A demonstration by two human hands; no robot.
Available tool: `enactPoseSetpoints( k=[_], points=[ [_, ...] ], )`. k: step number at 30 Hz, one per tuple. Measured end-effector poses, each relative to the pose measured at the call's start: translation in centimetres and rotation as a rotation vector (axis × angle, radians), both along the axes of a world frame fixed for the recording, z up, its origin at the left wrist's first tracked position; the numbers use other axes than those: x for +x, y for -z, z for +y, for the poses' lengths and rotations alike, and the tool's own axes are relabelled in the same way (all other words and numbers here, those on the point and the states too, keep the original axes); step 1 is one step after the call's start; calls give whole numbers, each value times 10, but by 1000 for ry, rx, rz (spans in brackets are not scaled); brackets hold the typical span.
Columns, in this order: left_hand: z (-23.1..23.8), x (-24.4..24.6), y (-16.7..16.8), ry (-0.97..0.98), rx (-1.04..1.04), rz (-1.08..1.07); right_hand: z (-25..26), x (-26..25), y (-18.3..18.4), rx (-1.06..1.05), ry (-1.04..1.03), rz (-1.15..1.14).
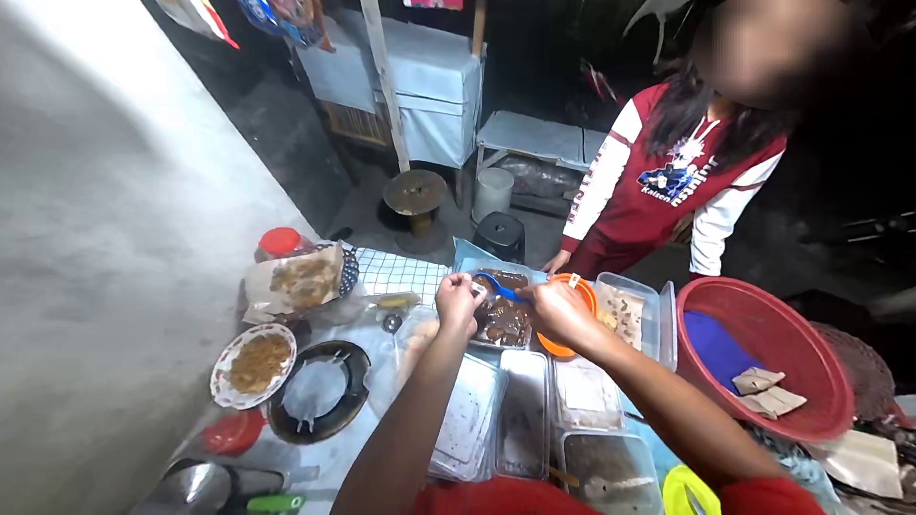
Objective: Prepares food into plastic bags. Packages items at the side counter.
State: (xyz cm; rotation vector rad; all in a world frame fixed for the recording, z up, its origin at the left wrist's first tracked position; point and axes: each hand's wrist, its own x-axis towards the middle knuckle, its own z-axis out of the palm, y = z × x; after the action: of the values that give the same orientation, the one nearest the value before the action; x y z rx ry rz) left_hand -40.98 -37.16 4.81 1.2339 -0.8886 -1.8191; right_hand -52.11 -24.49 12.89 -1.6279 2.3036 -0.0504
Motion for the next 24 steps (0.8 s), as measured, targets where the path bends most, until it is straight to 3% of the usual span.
enactPoseSetpoints(
  k=[5, 12, 19, 21, 24],
  points=[
    [-3, -3, 11, 12, 30, 25, 5, 13, 11, -100, -288, 293],
    [-2, -1, -1, 21, 85, 94, 21, -5, 30, -277, -88, 156],
    [0, -2, 7, 76, 111, 116, 42, -30, 53, -464, 271, -180],
    [-2, -1, 10, 55, 119, 99, 42, -33, 69, -367, 374, -203],
    [-8, 1, 10, 36, 119, 94, 32, -22, 105, -43, 453, -166]
  ],
)
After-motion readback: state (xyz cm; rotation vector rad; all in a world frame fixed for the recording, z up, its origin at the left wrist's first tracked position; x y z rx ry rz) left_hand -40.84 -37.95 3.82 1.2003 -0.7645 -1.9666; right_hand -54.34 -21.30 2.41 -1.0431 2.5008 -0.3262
